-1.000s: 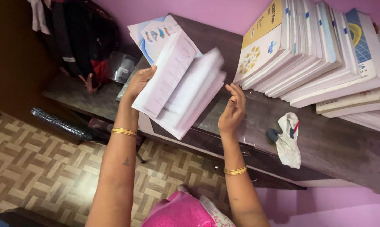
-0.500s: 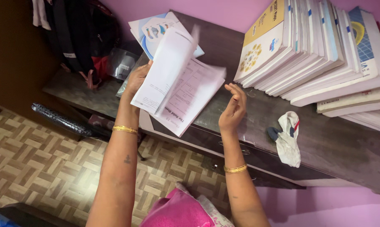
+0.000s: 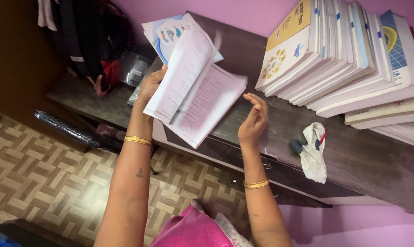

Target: The person sorts through a large pile of books, notebooks, and papers on a bed and a desk, picking up individual items and organizing them into stacks.

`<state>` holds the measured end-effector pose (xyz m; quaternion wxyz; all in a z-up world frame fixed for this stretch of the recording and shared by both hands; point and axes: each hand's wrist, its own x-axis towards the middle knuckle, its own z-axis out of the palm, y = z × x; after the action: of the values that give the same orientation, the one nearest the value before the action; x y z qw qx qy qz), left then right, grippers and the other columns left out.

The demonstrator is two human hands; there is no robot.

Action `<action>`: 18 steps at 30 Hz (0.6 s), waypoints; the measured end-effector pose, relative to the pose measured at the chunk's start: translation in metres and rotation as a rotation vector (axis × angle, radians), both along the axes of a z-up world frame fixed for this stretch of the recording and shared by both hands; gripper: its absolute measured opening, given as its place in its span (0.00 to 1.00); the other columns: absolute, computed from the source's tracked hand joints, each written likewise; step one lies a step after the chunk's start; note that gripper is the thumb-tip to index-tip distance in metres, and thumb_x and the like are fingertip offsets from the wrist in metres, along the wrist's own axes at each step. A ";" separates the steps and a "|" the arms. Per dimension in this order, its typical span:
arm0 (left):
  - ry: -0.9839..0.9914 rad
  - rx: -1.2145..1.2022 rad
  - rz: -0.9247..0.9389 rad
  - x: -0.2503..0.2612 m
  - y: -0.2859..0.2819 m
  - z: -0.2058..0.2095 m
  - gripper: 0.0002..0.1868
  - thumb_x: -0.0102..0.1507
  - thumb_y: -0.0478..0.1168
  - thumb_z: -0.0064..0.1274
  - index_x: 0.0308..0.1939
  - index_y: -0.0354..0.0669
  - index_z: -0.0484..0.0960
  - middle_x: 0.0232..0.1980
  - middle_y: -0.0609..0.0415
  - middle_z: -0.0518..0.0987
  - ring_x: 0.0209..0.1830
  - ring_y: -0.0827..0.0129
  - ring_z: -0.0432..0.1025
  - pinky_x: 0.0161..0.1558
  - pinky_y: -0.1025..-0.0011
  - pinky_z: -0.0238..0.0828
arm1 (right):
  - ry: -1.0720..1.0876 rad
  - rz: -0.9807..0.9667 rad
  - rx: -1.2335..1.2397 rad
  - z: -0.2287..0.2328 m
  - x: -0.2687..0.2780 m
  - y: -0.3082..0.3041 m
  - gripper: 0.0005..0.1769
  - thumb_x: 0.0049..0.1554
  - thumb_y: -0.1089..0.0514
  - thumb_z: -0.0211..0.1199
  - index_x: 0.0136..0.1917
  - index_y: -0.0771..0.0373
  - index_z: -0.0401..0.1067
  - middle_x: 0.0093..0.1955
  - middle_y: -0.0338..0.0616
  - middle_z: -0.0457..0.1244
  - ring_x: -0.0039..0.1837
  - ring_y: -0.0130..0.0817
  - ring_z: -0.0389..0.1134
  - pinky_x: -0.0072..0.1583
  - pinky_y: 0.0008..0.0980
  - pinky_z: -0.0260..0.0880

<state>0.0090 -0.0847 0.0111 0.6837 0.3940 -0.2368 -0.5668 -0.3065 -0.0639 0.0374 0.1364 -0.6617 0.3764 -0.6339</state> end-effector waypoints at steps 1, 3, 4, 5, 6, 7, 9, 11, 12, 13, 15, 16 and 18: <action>-0.012 -0.058 -0.033 0.001 -0.001 0.000 0.22 0.70 0.45 0.53 0.53 0.24 0.82 0.44 0.47 0.84 0.37 0.71 0.78 0.39 0.73 0.77 | -0.005 0.002 -0.001 0.000 0.000 0.000 0.38 0.73 0.37 0.34 0.54 0.68 0.76 0.58 0.50 0.69 0.67 0.46 0.68 0.70 0.41 0.65; -0.034 -0.173 -0.100 0.002 -0.003 0.001 0.20 0.71 0.42 0.55 0.57 0.24 0.81 0.48 0.48 0.84 0.42 0.71 0.78 0.43 0.74 0.77 | -0.014 0.006 -0.004 0.000 0.000 0.000 0.38 0.73 0.37 0.35 0.54 0.69 0.76 0.57 0.50 0.69 0.66 0.46 0.69 0.69 0.41 0.66; -0.006 -0.139 -0.100 0.001 -0.002 0.003 0.21 0.70 0.44 0.53 0.56 0.25 0.81 0.47 0.47 0.84 0.41 0.69 0.79 0.43 0.72 0.78 | -0.015 0.006 -0.001 0.000 0.000 0.000 0.38 0.73 0.37 0.35 0.54 0.68 0.76 0.57 0.50 0.69 0.66 0.46 0.69 0.69 0.41 0.66; 0.021 -0.104 -0.099 0.000 0.001 0.005 0.22 0.70 0.46 0.51 0.55 0.26 0.81 0.47 0.46 0.84 0.41 0.68 0.79 0.43 0.71 0.78 | -0.014 0.009 0.001 0.000 0.000 0.001 0.38 0.73 0.37 0.35 0.54 0.68 0.77 0.57 0.50 0.69 0.66 0.46 0.69 0.69 0.41 0.66; 0.049 -0.070 -0.097 -0.002 0.003 0.009 0.23 0.70 0.48 0.49 0.54 0.27 0.81 0.46 0.45 0.84 0.40 0.66 0.80 0.43 0.70 0.79 | -0.014 0.011 0.003 0.000 0.000 0.001 0.38 0.73 0.37 0.35 0.54 0.68 0.77 0.57 0.50 0.69 0.65 0.46 0.69 0.69 0.41 0.66; 0.057 -0.077 -0.102 -0.004 0.005 0.011 0.23 0.70 0.48 0.49 0.54 0.26 0.81 0.47 0.44 0.84 0.41 0.66 0.80 0.44 0.70 0.79 | -0.014 0.011 -0.003 0.000 0.000 0.001 0.38 0.73 0.37 0.35 0.54 0.68 0.76 0.57 0.50 0.69 0.65 0.45 0.69 0.69 0.41 0.65; 0.072 -0.093 -0.115 -0.006 0.007 0.015 0.23 0.71 0.48 0.48 0.54 0.26 0.81 0.47 0.43 0.85 0.43 0.65 0.80 0.45 0.69 0.79 | -0.015 0.012 -0.016 -0.001 0.001 0.000 0.38 0.73 0.37 0.34 0.53 0.68 0.76 0.57 0.50 0.69 0.65 0.45 0.69 0.69 0.41 0.65; -0.024 -0.097 -0.110 -0.006 0.006 0.015 0.23 0.71 0.48 0.48 0.54 0.26 0.81 0.47 0.44 0.85 0.42 0.66 0.80 0.45 0.70 0.78 | -0.006 0.014 -0.013 -0.001 0.000 0.000 0.38 0.73 0.37 0.34 0.53 0.68 0.77 0.57 0.50 0.69 0.65 0.45 0.69 0.69 0.41 0.66; -0.073 -0.099 -0.109 -0.005 0.005 0.014 0.23 0.71 0.47 0.48 0.54 0.25 0.81 0.47 0.44 0.85 0.42 0.66 0.80 0.45 0.70 0.78 | -0.002 0.014 -0.011 -0.001 0.000 0.000 0.38 0.73 0.37 0.34 0.53 0.68 0.77 0.57 0.50 0.69 0.65 0.45 0.69 0.69 0.41 0.66; -0.063 -0.091 -0.110 -0.005 0.004 0.013 0.23 0.71 0.47 0.48 0.54 0.26 0.81 0.47 0.44 0.85 0.42 0.66 0.80 0.45 0.71 0.78 | 0.001 0.009 -0.009 -0.001 0.000 0.000 0.38 0.73 0.37 0.34 0.53 0.68 0.77 0.57 0.50 0.69 0.65 0.45 0.69 0.69 0.40 0.66; -0.042 -0.075 -0.114 -0.005 0.003 0.010 0.22 0.70 0.47 0.49 0.53 0.26 0.82 0.47 0.45 0.85 0.42 0.67 0.80 0.45 0.71 0.79 | 0.008 -0.001 -0.006 0.000 0.000 0.001 0.38 0.73 0.37 0.34 0.53 0.67 0.77 0.57 0.50 0.69 0.65 0.45 0.69 0.68 0.40 0.66; -0.064 -0.077 -0.102 -0.005 0.003 0.008 0.22 0.71 0.47 0.49 0.52 0.26 0.82 0.46 0.45 0.85 0.41 0.67 0.80 0.44 0.71 0.78 | 0.007 -0.001 -0.009 0.001 0.001 0.001 0.38 0.73 0.37 0.34 0.53 0.67 0.77 0.57 0.50 0.69 0.65 0.46 0.69 0.68 0.40 0.66; -0.105 -0.077 -0.076 -0.004 0.005 0.004 0.22 0.72 0.47 0.49 0.51 0.25 0.82 0.45 0.45 0.85 0.40 0.68 0.79 0.42 0.72 0.77 | 0.007 0.000 -0.011 0.001 0.002 0.003 0.38 0.73 0.37 0.35 0.53 0.68 0.77 0.57 0.50 0.69 0.65 0.46 0.69 0.68 0.41 0.66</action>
<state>0.0047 -0.0801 0.0155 0.6632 0.3873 -0.3089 -0.5611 -0.3050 -0.0611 0.0381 0.1314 -0.6647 0.3733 -0.6337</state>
